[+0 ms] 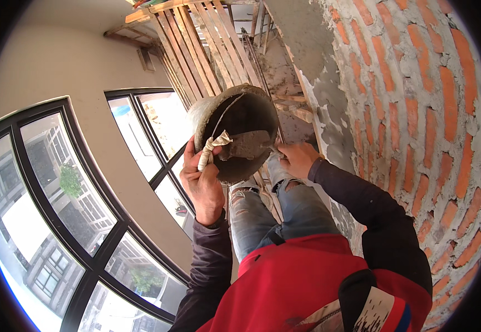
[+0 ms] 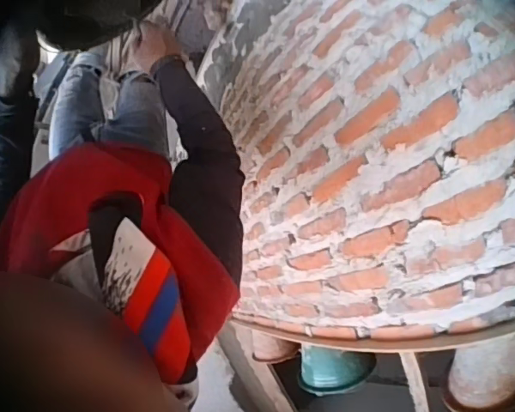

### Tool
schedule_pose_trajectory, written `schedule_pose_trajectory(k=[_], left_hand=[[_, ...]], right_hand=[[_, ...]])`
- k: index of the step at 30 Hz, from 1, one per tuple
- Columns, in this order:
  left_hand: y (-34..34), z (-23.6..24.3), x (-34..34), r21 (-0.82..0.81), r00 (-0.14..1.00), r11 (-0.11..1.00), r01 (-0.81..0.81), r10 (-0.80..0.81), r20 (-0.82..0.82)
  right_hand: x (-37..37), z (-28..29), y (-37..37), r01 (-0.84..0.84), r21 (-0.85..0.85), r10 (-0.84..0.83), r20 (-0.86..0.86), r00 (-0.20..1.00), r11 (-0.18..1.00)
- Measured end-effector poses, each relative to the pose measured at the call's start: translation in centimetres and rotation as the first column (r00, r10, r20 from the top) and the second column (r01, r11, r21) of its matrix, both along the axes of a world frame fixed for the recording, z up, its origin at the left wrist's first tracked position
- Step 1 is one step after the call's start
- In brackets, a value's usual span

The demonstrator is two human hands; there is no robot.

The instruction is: The person applies plaster to a brick wall using a trowel, taking the plaster from a bucket and smoothing it onto the wall surface.

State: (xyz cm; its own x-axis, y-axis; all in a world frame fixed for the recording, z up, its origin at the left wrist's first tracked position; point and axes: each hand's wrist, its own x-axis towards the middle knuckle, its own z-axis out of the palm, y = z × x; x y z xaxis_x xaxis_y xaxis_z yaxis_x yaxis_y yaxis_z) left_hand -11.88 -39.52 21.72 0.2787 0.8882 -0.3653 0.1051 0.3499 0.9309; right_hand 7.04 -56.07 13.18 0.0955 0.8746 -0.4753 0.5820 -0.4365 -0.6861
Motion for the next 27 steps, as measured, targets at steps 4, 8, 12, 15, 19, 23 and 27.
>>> schedule_pose_trajectory(k=[4, 8, 12, 15, 19, 23, 27], left_hand=[[-0.5, 0.8, 0.0, -0.027, 0.995, 1.0, 0.016, -0.018, -0.098], [-0.3, -1.0, -2.6, -0.202, 0.986, 0.966, -0.162, 0.163, -0.011], [-1.4, -2.8, -6.0, -0.197, 0.959, 0.946, -0.259, 0.226, -0.172], [-2.5, -4.9, -8.0, -0.183, 0.943, 0.942, -0.28, 0.234, -0.238], [-2.8, -7.8, -10.1, -0.158, 0.934, 0.961, -0.228, 0.169, -0.316], [-3.3, -8.9, -9.1, -0.129, 0.941, 0.981, -0.144, 0.095, -0.326], [-3.6, -8.8, -9.9, -0.119, 0.905, 0.974, -0.193, 0.129, -0.406]], right_hand=[[1.4, 1.2, 1.6, -0.056, -0.103, 0.071, 0.155, 0.985, 0.993], [1.3, -0.8, -0.4, -0.079, 0.112, 0.072, 0.066, 0.995, 0.991], [1.9, 3.0, 0.0, -0.074, -0.05, 0.062, -0.22, 0.974, 0.996], [5.9, -0.1, -1.5, -0.044, -0.228, -0.085, -0.528, 0.845, 0.973], [16.0, -9.1, -4.2, 0.173, -0.772, -0.697, -0.421, 0.58, 0.611], [23.7, -19.0, -9.4, 0.404, -0.078, -0.234, 0.71, 0.664, 0.912], [14.2, -8.6, -5.4, 0.449, -0.149, -0.365, 0.39, 0.845, 0.881]])
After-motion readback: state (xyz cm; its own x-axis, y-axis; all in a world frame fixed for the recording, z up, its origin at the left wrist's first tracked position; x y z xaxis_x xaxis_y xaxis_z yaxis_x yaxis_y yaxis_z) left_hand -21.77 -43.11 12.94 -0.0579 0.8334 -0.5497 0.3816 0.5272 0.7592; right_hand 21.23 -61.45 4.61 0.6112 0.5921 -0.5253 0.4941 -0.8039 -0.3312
